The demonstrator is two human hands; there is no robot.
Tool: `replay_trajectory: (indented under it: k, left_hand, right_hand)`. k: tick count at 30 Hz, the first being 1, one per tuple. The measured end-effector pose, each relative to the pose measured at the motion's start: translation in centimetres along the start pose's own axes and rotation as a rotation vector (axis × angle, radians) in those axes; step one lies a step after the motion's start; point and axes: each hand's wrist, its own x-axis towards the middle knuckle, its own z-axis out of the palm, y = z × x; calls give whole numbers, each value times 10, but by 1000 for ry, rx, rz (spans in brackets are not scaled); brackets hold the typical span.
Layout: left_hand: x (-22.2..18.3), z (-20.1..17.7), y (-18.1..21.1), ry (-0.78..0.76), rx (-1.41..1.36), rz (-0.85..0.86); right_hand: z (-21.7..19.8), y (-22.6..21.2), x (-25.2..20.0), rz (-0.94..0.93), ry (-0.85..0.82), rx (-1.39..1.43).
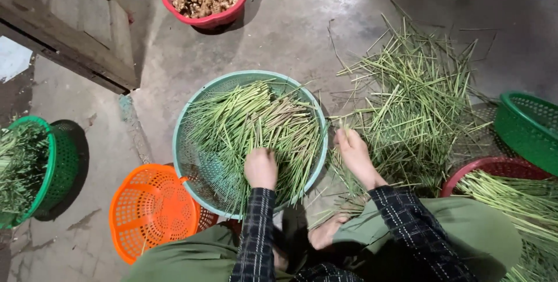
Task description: Sorting and cleaning lemongrass stalks from a pile into baskets
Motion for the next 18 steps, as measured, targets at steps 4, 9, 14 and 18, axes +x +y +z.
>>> replay_trajectory:
  k: [4,9,14,18]
  left_hand:
    - [-4,24,-30,16,285,-182]
    - [-6,38,-60,58,253,-185]
    - [-18,-73,11,-27,-685,-269]
    - [-11,-73,24,-184,-1247,-197]
  right_hand:
    - [18,12,5,10,-99,93]
    - [24,-3,-9,-7,-180,8]
    - [10,-22,-19,-60,-129,39]
    - [2,-65,-37,-132,-116,121]
